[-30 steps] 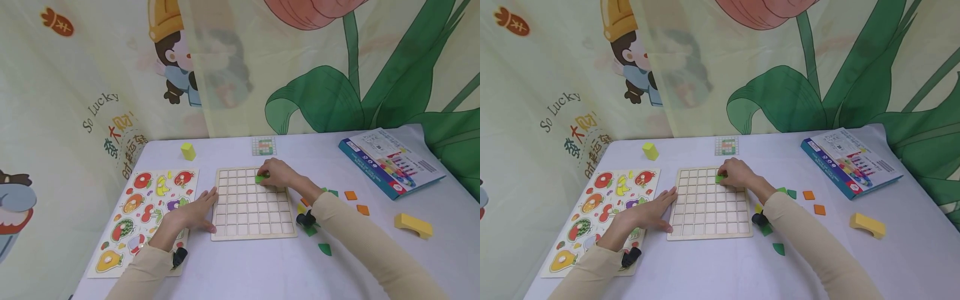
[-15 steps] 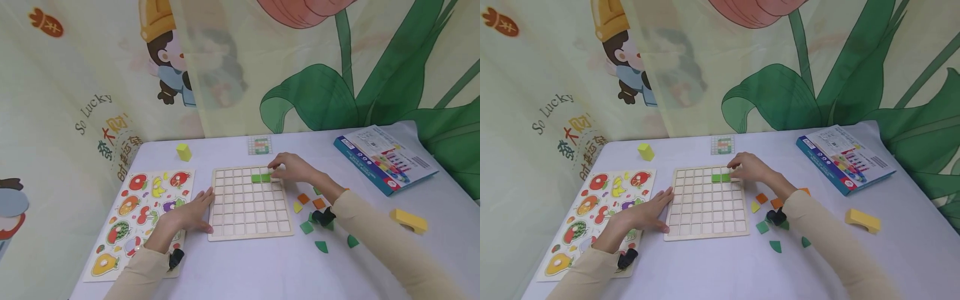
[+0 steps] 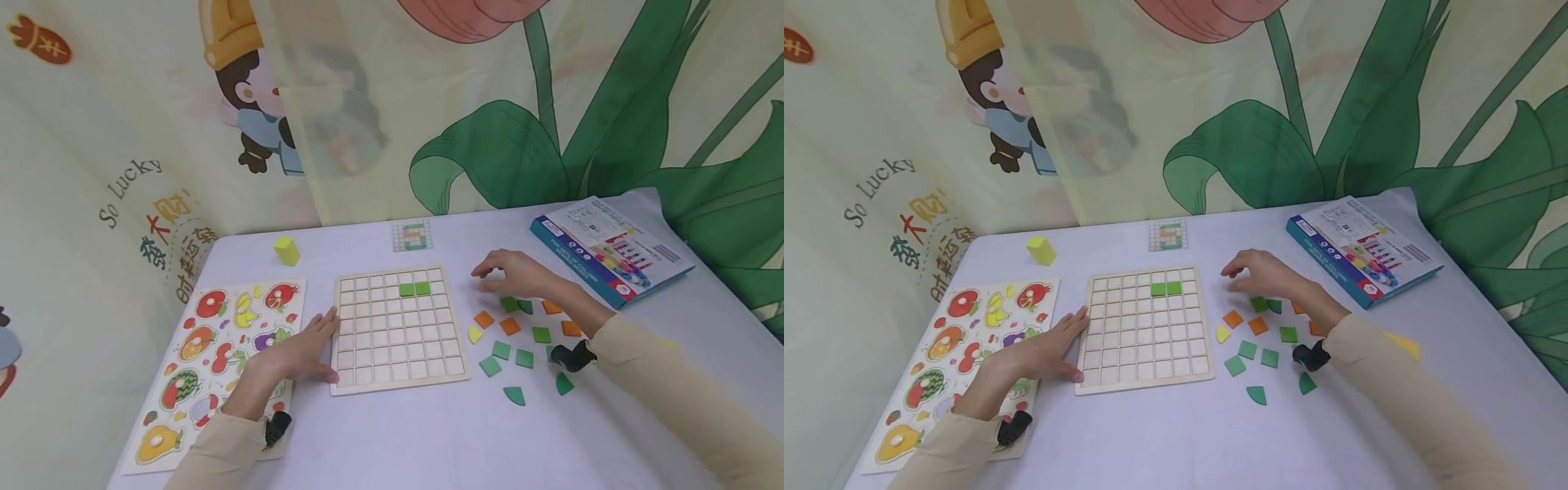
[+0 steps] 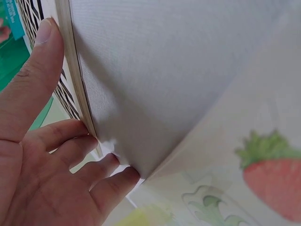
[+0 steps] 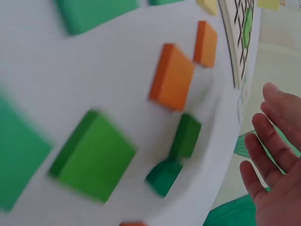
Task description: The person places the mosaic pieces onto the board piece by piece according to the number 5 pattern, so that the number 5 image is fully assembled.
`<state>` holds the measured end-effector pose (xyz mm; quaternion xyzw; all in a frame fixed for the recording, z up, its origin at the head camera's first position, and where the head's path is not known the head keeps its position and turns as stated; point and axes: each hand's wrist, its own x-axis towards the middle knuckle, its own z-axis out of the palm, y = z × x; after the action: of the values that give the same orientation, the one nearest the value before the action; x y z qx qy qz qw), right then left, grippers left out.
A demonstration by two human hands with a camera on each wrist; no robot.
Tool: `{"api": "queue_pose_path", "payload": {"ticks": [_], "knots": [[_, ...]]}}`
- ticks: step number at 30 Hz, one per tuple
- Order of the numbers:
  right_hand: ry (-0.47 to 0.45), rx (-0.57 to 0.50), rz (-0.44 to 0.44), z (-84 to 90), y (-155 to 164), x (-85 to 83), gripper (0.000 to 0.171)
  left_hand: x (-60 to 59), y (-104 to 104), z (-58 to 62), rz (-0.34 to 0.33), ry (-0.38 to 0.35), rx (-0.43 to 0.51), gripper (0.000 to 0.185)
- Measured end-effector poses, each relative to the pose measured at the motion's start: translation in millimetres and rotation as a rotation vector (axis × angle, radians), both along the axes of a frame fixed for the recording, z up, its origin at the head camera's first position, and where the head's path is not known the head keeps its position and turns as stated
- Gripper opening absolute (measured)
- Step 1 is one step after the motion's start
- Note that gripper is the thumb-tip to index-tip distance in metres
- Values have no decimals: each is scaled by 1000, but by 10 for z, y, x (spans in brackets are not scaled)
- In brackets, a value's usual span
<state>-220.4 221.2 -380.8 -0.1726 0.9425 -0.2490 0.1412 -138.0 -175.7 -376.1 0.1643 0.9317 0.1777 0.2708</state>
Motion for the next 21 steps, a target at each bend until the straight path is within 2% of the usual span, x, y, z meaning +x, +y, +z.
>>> {"api": "queue_pose_path", "payload": {"ticks": [6, 12, 21], "knots": [[-65, 52, 25, -72, 288, 121, 36, -7, -12, -16, -14, 10, -5, 98], [-39, 91, 64, -180, 453, 213, 36, -21, -16, 0, -18, 4, -5, 98], [-32, 60, 1, -209, 467, 241, 29, -29, -25, -24, -7, -15, -2, 98]]}}
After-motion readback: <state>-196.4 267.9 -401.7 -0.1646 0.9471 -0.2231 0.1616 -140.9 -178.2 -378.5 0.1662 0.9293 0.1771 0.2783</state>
